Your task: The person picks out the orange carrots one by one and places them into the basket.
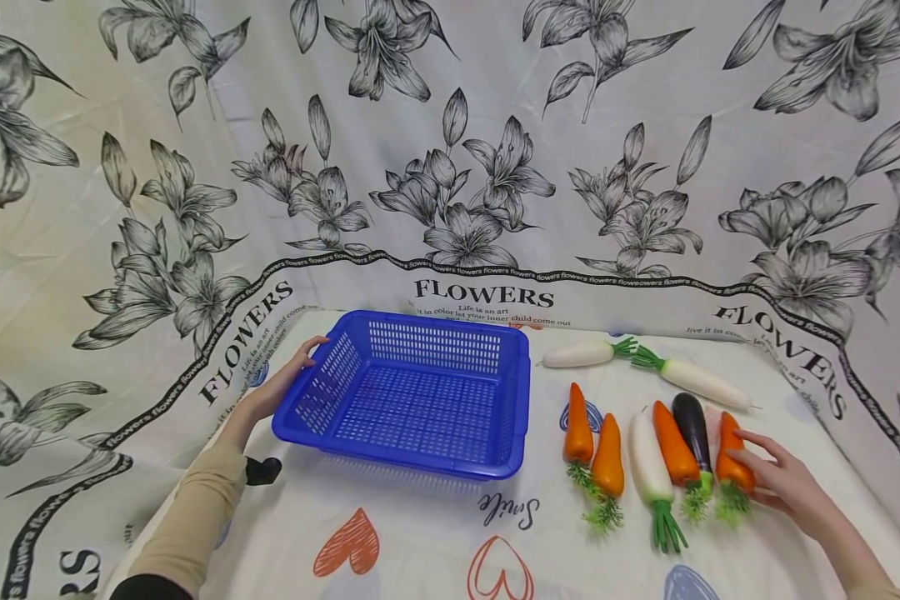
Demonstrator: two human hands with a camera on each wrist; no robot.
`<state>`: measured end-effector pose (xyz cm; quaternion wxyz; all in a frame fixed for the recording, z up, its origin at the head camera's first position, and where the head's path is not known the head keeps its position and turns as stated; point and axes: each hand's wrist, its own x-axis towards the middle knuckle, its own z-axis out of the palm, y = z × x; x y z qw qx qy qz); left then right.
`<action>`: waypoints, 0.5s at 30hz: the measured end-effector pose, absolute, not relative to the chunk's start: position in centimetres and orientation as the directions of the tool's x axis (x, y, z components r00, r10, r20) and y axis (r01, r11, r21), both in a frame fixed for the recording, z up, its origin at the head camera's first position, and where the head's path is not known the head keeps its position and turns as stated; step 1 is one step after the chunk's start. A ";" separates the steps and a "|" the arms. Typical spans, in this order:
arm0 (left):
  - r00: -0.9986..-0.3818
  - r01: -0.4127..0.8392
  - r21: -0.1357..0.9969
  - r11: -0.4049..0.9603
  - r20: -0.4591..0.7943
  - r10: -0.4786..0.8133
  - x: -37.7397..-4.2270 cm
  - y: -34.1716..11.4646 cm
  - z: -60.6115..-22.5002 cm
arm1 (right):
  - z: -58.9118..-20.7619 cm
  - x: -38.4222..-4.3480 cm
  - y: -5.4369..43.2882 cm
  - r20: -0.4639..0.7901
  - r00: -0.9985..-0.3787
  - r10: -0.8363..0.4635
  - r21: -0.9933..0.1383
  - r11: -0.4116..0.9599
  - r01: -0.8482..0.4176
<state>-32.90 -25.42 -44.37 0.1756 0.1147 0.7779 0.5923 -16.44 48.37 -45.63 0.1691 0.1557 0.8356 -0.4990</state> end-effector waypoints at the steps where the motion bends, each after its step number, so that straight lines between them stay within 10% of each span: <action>1: -0.913 -0.033 0.962 0.272 -0.140 0.384 -32.9 -25.4 -44.4 | -45.6 -16.4 48.3 -0.430 -0.898 0.088 -0.793 0.439 0.423; 15: -0.915 -0.026 0.962 0.271 -0.132 0.381 -32.8 -25.3 -44.3 | -45.1 -16.3 47.4 -0.351 -0.934 0.071 -0.918 0.168 0.358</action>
